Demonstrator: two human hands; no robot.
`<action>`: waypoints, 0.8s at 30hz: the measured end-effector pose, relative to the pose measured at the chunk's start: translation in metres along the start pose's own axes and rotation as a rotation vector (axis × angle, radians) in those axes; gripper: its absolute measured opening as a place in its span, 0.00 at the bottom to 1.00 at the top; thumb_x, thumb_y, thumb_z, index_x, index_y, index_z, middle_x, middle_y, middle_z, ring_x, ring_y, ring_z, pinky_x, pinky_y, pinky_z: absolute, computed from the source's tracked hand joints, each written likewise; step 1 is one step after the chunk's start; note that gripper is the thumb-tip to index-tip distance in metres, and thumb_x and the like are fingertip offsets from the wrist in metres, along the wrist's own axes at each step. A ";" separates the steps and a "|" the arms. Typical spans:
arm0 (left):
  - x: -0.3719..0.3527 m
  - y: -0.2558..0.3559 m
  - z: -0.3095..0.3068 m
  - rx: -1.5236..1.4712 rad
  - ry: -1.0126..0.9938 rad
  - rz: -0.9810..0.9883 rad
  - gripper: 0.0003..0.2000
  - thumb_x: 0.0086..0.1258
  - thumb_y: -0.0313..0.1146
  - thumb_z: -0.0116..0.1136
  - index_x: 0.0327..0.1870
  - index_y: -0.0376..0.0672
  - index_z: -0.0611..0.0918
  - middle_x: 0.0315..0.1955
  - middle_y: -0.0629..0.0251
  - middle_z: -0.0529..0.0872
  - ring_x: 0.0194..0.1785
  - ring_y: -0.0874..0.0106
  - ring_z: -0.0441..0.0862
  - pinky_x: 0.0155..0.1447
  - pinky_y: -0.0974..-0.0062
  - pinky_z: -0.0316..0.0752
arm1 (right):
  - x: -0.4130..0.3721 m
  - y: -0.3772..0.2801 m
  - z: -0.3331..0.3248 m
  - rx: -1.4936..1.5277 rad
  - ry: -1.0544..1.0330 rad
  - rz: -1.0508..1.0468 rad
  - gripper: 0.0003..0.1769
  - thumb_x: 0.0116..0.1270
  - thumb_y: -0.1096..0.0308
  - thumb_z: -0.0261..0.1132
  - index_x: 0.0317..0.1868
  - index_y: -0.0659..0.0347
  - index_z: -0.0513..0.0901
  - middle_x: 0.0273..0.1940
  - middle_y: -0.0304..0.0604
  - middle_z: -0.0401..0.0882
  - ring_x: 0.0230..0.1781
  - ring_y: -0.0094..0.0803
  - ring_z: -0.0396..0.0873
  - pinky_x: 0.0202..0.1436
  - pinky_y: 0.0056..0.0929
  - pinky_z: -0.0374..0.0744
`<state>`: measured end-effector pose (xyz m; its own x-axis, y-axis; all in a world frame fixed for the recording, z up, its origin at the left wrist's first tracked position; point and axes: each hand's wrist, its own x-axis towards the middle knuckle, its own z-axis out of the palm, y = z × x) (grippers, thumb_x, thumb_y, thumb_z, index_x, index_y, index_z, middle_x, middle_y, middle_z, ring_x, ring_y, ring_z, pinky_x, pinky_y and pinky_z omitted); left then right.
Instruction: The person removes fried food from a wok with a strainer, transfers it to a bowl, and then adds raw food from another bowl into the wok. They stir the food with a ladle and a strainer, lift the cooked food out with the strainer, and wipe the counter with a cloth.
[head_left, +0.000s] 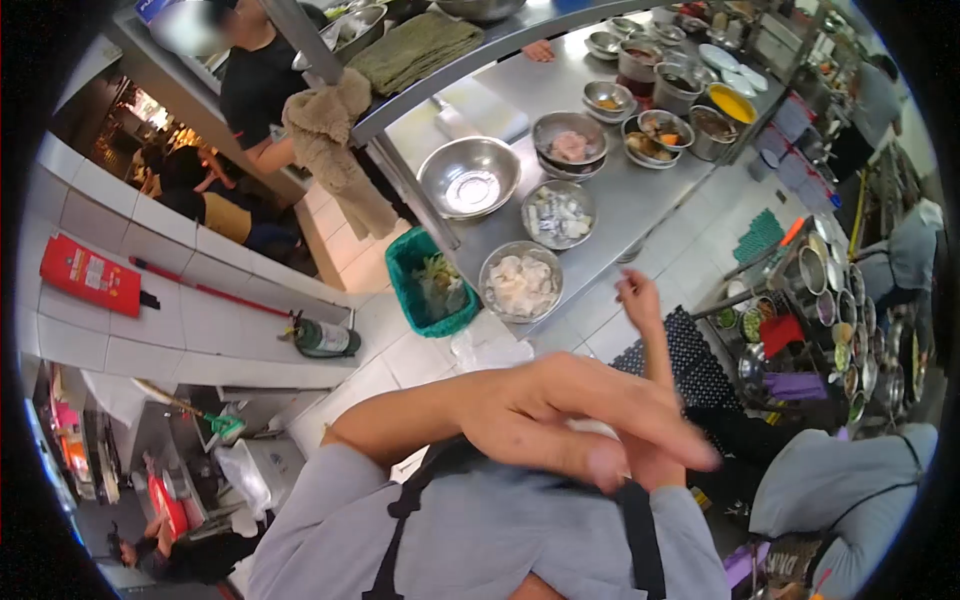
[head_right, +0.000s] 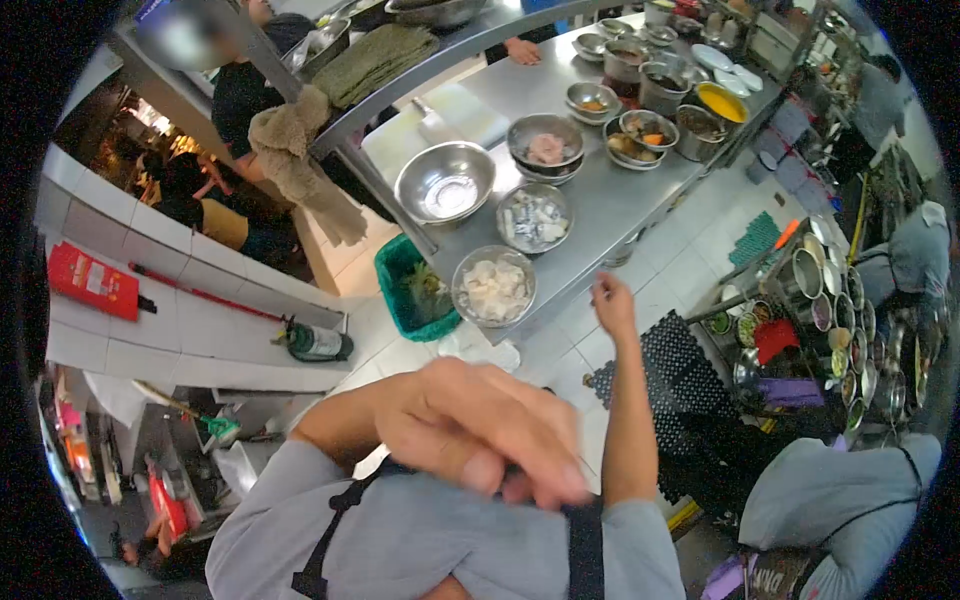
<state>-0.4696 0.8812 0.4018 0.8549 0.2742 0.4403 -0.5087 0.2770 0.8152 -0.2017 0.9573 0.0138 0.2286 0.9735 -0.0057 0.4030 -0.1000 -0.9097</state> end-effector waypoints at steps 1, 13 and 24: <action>0.015 0.010 0.014 -0.222 -0.013 -0.005 0.14 0.73 0.30 0.59 0.55 0.30 0.81 0.39 0.53 0.85 0.37 0.70 0.80 0.40 0.75 0.74 | 0.007 -0.009 -0.007 0.024 -0.009 -0.004 0.18 0.67 0.69 0.62 0.55 0.68 0.81 0.31 0.46 0.83 0.26 0.27 0.82 0.33 0.28 0.79; 0.018 -0.005 0.066 -0.997 -0.496 -0.013 0.24 0.71 0.44 0.62 0.55 0.28 0.76 0.34 0.55 0.84 0.29 0.73 0.79 0.33 0.79 0.73 | -0.382 0.188 -0.007 -0.391 -0.095 0.689 0.17 0.57 0.68 0.65 0.47 0.68 0.82 0.33 0.60 0.84 0.35 0.47 0.86 0.44 0.41 0.82; -0.046 -0.008 0.133 -1.312 -0.753 -0.266 0.28 0.67 0.49 0.65 0.52 0.29 0.77 0.32 0.58 0.84 0.24 0.76 0.77 0.28 0.81 0.72 | -0.723 0.068 0.109 0.358 0.547 1.303 0.13 0.67 0.71 0.56 0.30 0.70 0.82 0.19 0.51 0.78 0.20 0.45 0.79 0.23 0.40 0.76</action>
<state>-0.4911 0.7434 0.4250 0.5783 -0.3159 0.7521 0.2794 0.9429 0.1812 -0.4364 0.2688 -0.0893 0.5866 0.0283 -0.8094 -0.5686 -0.6973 -0.4364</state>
